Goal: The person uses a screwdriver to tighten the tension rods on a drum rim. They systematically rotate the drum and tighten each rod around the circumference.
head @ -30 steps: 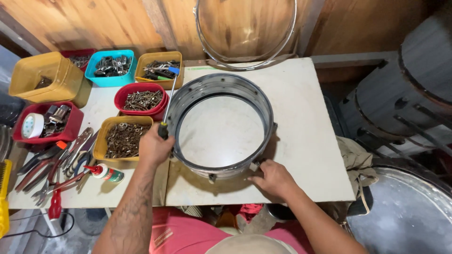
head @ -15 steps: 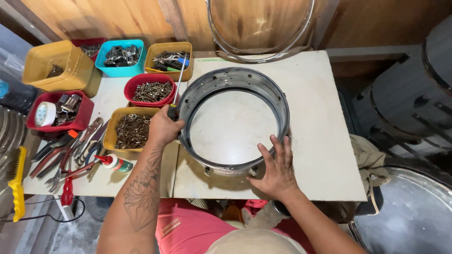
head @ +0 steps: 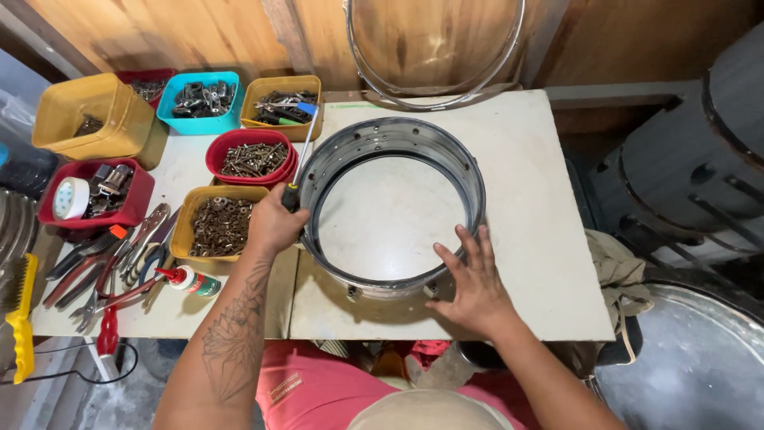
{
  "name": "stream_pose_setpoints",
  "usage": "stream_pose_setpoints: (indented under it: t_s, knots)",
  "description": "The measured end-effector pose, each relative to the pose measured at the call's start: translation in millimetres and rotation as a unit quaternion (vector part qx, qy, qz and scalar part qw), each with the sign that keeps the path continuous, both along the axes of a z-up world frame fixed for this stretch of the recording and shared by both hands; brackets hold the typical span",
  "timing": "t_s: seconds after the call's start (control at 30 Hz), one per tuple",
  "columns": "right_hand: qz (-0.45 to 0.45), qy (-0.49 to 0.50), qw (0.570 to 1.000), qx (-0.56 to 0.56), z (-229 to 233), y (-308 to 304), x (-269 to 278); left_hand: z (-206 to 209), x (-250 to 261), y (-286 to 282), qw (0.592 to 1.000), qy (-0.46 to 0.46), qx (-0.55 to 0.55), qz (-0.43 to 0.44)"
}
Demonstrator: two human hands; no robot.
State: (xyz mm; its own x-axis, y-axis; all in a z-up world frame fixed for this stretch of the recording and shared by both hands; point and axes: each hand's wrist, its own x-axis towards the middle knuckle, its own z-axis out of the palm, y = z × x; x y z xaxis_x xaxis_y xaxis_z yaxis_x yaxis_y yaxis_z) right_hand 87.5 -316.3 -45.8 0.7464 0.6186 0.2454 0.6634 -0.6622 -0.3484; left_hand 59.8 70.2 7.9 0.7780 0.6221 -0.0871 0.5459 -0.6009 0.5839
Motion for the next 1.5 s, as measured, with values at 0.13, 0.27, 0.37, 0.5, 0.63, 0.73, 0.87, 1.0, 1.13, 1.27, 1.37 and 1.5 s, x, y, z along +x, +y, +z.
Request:
stream_pose_setpoints:
  t_s: [0.13, 0.27, 0.37, 0.5, 0.63, 0.73, 0.87, 1.0, 1.13, 1.27, 1.37, 1.5]
  knots:
    - [-0.015, 0.006, 1.0, 0.012, 14, -20, 32, 14, -18, -24, 0.998, 0.038, 0.03, -0.037]
    - [-0.186, 0.105, 0.974, 0.081, -8, -55, 69, 42, -40, -65, 0.991, 0.096, 0.039, -0.083]
    - [-0.274, 0.272, 0.881, 0.273, -26, -60, 78, 59, -58, -101, 0.985, 0.114, 0.036, -0.126]
    - [-0.27, 0.438, 0.784, 0.347, 51, -40, 45, 86, -82, -148, 0.963, 0.207, 0.0, -0.171]
    - [-0.326, 0.45, 0.79, 0.258, 107, -26, 51, 122, -103, -182, 0.955, 0.236, -0.066, -0.167]
    - [-0.3, 0.423, 0.82, 0.24, 91, -29, 89, 131, -110, -201, 0.932, 0.259, -0.18, -0.179]
    - [-0.239, 0.374, 0.872, 0.205, 48, -36, 153, 135, -104, -207, 0.907, 0.244, -0.254, -0.232]
    - [-0.154, 0.381, 0.884, 0.225, 67, -27, 166, 147, -70, -186, 0.914, 0.239, -0.24, -0.225]
    - [-0.162, 0.313, 0.906, 0.236, 32, -30, 192, 95, 2, -145, 0.96, 0.069, -0.079, -0.26]
    - [-0.189, 0.296, 0.931, 0.102, 12, -30, 201, 57, 76, -128, 0.93, 0.153, -0.161, -0.293]
    - [-0.197, 0.309, 0.928, 0.064, 2, -32, 211, 16, 110, -128, 0.92, 0.167, -0.186, -0.302]
    - [-0.2, 0.315, 0.925, 0.07, -5, -34, 229, -1, 119, -141, 0.91, 0.194, -0.178, -0.321]
